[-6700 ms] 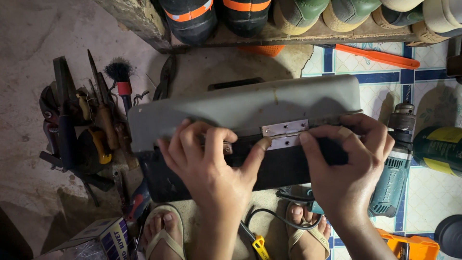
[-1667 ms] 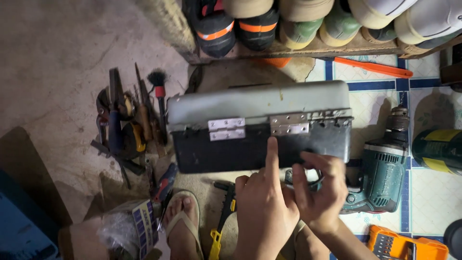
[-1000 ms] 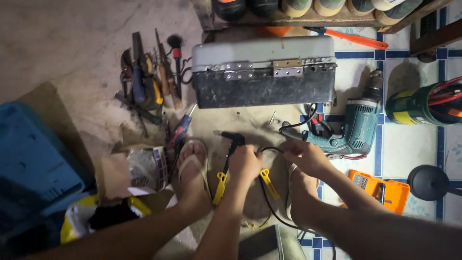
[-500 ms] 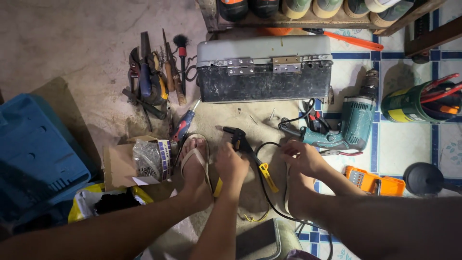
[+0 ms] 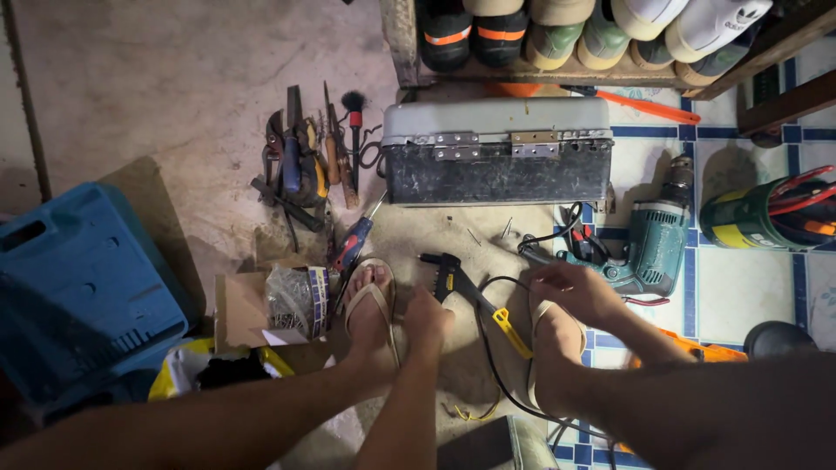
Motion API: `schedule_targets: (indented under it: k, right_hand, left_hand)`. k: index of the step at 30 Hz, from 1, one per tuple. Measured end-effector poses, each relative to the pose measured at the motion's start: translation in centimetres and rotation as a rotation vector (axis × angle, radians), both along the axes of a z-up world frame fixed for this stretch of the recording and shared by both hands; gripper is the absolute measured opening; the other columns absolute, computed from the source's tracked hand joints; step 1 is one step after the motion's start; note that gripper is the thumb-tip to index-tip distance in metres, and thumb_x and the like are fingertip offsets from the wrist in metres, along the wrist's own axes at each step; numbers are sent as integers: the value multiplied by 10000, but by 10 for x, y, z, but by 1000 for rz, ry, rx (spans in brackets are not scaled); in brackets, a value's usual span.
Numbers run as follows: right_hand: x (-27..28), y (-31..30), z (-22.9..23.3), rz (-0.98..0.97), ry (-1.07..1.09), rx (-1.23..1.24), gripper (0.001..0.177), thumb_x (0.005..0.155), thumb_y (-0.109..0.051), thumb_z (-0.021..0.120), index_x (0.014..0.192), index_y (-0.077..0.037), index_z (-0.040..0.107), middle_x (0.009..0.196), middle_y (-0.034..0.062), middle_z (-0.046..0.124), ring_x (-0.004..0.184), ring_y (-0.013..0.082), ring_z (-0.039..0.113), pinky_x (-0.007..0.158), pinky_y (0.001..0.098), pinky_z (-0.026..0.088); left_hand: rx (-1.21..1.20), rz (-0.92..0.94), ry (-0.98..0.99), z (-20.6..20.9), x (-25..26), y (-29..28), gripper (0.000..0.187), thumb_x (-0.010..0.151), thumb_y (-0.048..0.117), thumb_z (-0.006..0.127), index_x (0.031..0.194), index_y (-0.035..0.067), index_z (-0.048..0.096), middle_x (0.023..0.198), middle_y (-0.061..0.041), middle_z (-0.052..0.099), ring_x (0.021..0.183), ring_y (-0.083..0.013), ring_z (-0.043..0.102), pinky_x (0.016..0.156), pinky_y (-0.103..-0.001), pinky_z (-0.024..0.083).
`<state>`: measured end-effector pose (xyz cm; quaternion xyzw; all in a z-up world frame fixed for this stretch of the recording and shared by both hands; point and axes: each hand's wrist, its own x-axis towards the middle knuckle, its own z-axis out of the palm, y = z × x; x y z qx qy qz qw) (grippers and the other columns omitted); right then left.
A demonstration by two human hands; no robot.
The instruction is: Repairing a toolbox by attaching metal hinges using a rivet gun and a drill.
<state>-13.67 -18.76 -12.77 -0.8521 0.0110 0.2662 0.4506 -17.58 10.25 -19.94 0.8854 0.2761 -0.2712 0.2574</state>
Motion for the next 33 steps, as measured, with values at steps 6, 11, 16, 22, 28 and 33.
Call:
schedule_targets:
  k: [6, 11, 16, 22, 28, 33]
  right_hand:
    - [30, -34, 58, 38, -142, -212, 401, 902, -306, 703, 1223, -70, 748, 1059, 77, 793, 952, 192, 753, 859, 355, 582]
    - [101, -80, 120, 101, 55, -7, 488, 944, -293, 630, 1381, -76, 621, 1173, 167, 779, 1008, 285, 759, 892, 450, 583]
    - [106, 39, 280, 344, 45, -386, 528, 922, -362, 737, 1404, -170, 635, 1238, 92, 735, 1048, 290, 744, 970, 444, 582]
    - [50, 257, 272, 1073, -254, -496, 423, 826, -366, 750, 1218, -212, 708, 1072, 71, 762, 975, 220, 748, 867, 388, 587]
    - [8, 409, 94, 1040, -600, -57, 115, 848, -167, 678, 788, -74, 709, 797, 191, 693, 767, 417, 674, 703, 520, 537]
    - [-10, 413, 2, 777, -613, 98, 115, 912, -141, 666, 921, -46, 731, 897, 204, 705, 856, 407, 683, 762, 498, 548]
  left_hand:
    - [-28, 32, -150, 4, -3, -7, 462, 837, 224, 696, 1245, 56, 559, 1187, -216, 660, 1097, -400, 657, 891, -503, 552]
    - [-132, 135, -354, 58, -2, 12, 325, 816, 328, 695, 1017, 74, 722, 1037, -202, 730, 1013, -380, 694, 884, -479, 552]
    - [-149, 263, -575, 105, -7, 77, 382, 859, 402, 682, 911, 32, 764, 963, -239, 738, 966, -419, 704, 869, -493, 559]
    - [9, 495, -272, 120, -54, 172, 625, 840, 324, 643, 1431, 175, 504, 1204, -228, 692, 1123, -395, 665, 986, -478, 509]
    - [103, 444, -157, 110, -88, 191, 625, 834, 285, 652, 1421, 147, 488, 1236, -207, 679, 1149, -390, 661, 985, -484, 518]
    - [39, 748, -416, 124, -109, 196, 307, 877, 320, 634, 1127, 168, 729, 1121, -195, 725, 1050, -396, 692, 929, -493, 540]
